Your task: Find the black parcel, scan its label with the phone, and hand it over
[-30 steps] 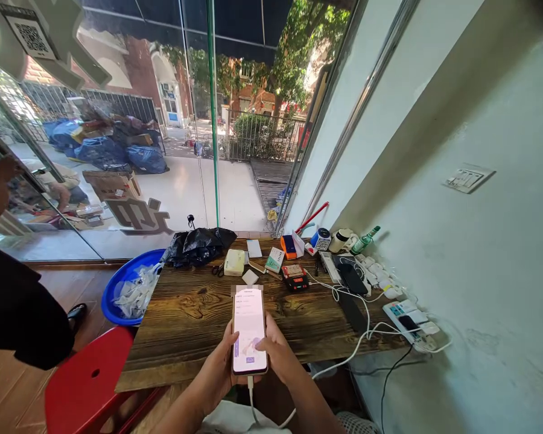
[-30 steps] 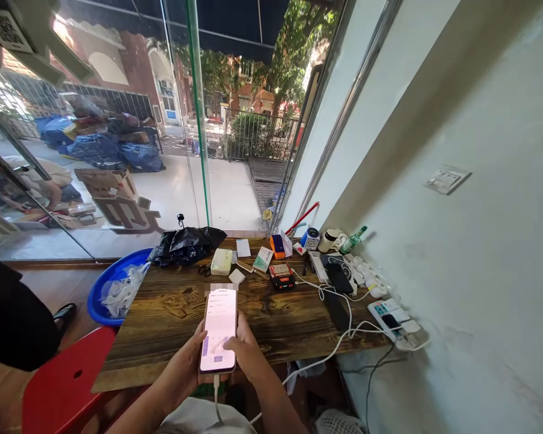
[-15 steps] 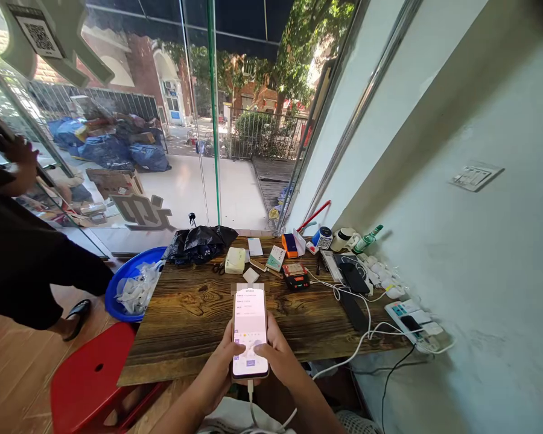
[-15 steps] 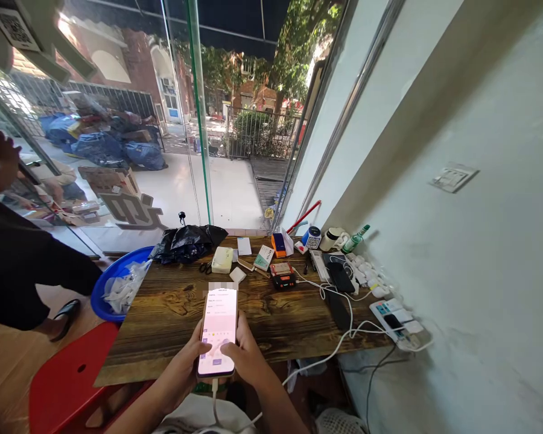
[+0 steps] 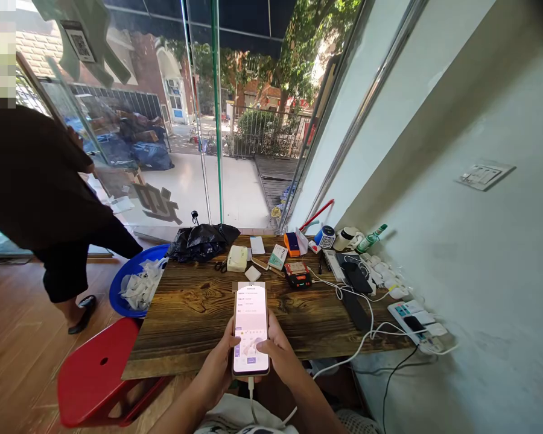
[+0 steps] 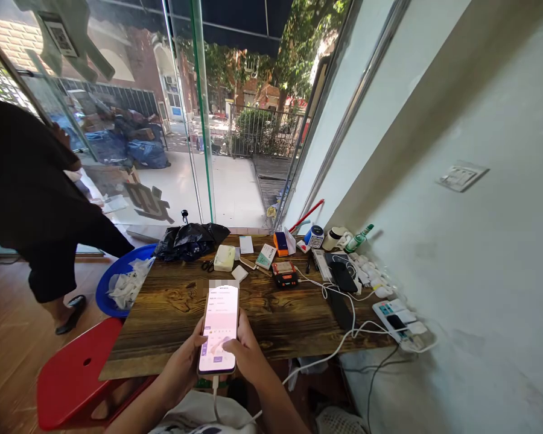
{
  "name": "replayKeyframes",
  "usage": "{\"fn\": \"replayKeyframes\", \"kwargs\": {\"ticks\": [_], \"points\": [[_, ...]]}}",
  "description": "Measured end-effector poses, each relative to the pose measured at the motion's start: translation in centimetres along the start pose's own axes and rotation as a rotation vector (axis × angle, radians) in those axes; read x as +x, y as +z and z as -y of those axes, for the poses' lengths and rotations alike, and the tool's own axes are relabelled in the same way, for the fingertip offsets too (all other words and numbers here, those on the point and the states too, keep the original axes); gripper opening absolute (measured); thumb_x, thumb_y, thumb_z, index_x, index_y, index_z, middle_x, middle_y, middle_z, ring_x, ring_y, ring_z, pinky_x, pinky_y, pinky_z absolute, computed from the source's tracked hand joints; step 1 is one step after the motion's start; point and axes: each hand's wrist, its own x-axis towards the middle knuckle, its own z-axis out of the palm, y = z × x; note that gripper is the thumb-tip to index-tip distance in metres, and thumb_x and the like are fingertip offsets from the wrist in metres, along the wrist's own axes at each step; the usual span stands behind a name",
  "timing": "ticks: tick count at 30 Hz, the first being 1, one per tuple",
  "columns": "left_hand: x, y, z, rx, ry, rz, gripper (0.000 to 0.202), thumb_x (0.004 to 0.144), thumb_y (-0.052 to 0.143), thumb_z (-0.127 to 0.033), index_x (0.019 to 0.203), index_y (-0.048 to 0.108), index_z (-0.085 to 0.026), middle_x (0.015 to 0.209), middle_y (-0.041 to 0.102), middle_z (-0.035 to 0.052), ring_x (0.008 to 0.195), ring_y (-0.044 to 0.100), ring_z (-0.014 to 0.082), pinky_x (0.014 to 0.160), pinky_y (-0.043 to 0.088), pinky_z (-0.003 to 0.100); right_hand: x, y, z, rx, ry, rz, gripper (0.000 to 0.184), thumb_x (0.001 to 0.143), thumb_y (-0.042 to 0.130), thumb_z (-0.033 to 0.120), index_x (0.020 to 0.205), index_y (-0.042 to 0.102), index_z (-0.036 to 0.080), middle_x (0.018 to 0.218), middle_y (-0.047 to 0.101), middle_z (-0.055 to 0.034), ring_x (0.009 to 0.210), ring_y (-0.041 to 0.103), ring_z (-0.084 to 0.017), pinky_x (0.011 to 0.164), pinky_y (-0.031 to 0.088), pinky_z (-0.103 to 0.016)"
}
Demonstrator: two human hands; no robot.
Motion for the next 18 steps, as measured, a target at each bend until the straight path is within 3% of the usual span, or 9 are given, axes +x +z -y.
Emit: {"fn": "replayKeyframes", "kwargs": {"ticks": [8, 11, 14, 18], "points": [[0.18, 0.42, 0.05, 0.087, 0.041, -0.091, 0.07, 0.077, 0.062, -0.039, 0.138, 0.031, -0.024, 0.101, 0.066, 0.0089, 0.065, 0.06, 0.0172, 0.061, 0.048, 0.028, -0.23, 0.07, -0.45, -0.058, -0.034, -0.001, 0.073, 0.062, 0.055, 0.017, 0.131, 0.033, 0.022, 0.127, 0.055, -0.0084, 0.103, 0.057, -0.023, 0.079, 0.049, -0.033], [0.06, 0.35, -0.05, 0.068, 0.04, -0.04, 0.073, 0.072, 0.06, -0.029, 0.139, 0.03, -0.023, 0.098, 0.066, 0.0082, 0.062, 0.059, 0.0176, 0.056, 0.046, 0.028, -0.25, 0.0, -0.54, -0.084, -0.048, -0.009, 0.071, 0.062, 0.057, 0.018, 0.129, 0.035, 0.022, 0.129, 0.053, -0.0093, 0.107, 0.056, -0.024, 0.082, 0.048, -0.034], [-0.3, 0.38, -0.4, 0.043, 0.034, -0.013, 0.08, 0.062, 0.054, -0.015, 0.138, 0.03, -0.024, 0.103, 0.065, 0.0069, 0.07, 0.061, 0.0186, 0.058, 0.047, 0.026, -0.27, -0.04, -0.61, -0.098, -0.063, 0.005, 0.071, 0.063, 0.06, 0.019, 0.129, 0.034, 0.023, 0.129, 0.053, -0.01, 0.109, 0.055, -0.026, 0.086, 0.046, -0.038], [-0.8, 0.69, -0.86, 0.081, 0.007, -0.031, 0.086, 0.062, 0.051, -0.012, 0.142, 0.022, -0.025, 0.105, 0.065, 0.0063, 0.07, 0.06, 0.0194, 0.058, 0.049, 0.029, -0.27, -0.06, -0.7, -0.08, -0.067, 0.032, 0.073, 0.062, 0.059, 0.018, 0.13, 0.033, 0.024, 0.126, 0.054, -0.0093, 0.106, 0.056, -0.026, 0.086, 0.046, -0.039]]}}
